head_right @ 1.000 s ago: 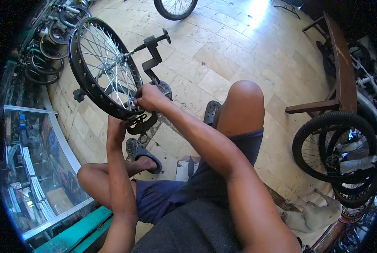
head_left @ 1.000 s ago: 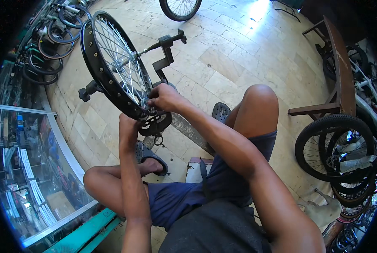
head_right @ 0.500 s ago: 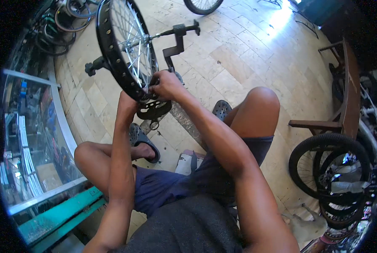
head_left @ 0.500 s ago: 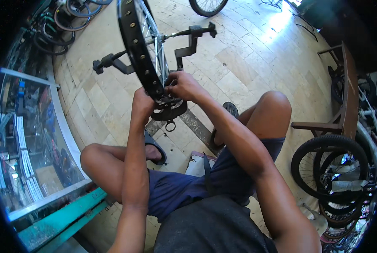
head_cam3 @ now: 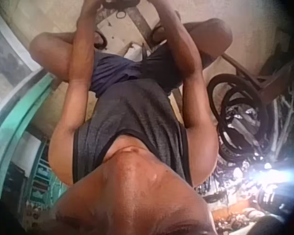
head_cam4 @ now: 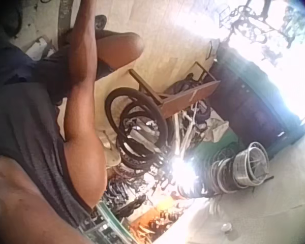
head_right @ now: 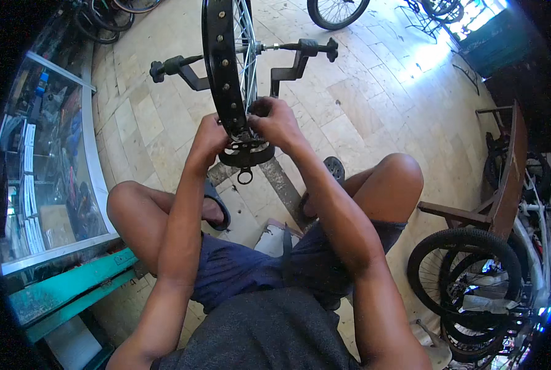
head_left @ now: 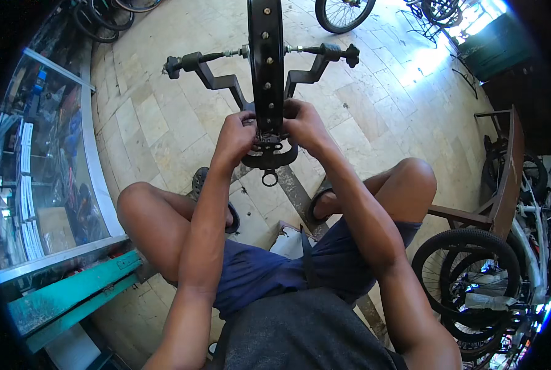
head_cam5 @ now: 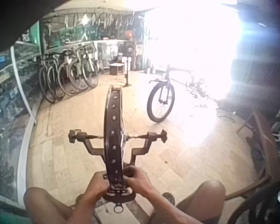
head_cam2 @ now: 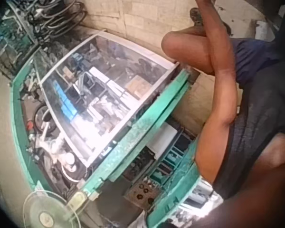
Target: The person trues a bicycle wheel mounted on a truing stand by rotating the wheel and tightening the spoke nipples using a spoke wrench.
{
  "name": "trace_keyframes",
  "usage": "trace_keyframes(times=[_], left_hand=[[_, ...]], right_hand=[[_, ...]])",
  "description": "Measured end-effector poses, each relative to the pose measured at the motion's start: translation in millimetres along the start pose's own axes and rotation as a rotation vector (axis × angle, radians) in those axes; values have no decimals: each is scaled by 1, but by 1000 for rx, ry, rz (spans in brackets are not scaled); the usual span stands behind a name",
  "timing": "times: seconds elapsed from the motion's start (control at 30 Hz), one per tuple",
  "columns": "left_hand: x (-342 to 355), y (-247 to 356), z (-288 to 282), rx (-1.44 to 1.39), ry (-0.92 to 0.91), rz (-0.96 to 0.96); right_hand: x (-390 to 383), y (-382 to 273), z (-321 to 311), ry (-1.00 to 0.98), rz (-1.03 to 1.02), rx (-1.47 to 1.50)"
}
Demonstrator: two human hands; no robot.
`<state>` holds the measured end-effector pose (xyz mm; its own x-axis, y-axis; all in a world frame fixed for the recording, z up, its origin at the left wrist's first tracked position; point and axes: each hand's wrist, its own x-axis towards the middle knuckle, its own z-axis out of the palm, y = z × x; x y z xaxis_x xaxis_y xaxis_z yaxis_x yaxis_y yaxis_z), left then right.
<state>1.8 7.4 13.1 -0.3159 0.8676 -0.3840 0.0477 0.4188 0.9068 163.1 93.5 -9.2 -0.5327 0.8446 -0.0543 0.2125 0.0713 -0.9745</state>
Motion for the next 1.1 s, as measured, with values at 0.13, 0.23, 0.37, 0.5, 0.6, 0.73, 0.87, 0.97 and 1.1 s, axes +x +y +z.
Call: trace_keyframes(times=[0.13,0.23,0.37,0.5,0.6,0.73,0.87,0.97,1.1], left_hand=[[-8,13,-2,42,19,25],[-4,3,2,-51,50,69],[-4,2,3,-107,64,114],[-6,9,0,3,26,112],[-3,4,-3,16,2,99],[0,-3,0,18,4,114],[0,-6,4,72,5,151],[-2,-4,6,233,-15,210],[5,-11,-1,3,3,114]], right_hand=[[0,-10,-4,-62,130,229],[2,-6,-1,-49,59,163],[1,-3,1,-20,14,123],[-3,-2,3,16,91,202],[-5,-7,-2,-34,140,71],[-3,-11,-5,-69,139,-51],[-4,-13,-4,-72,107,-102],[-6,-13,3,-28,59,-25],[-4,-15,7,49,71,79]])
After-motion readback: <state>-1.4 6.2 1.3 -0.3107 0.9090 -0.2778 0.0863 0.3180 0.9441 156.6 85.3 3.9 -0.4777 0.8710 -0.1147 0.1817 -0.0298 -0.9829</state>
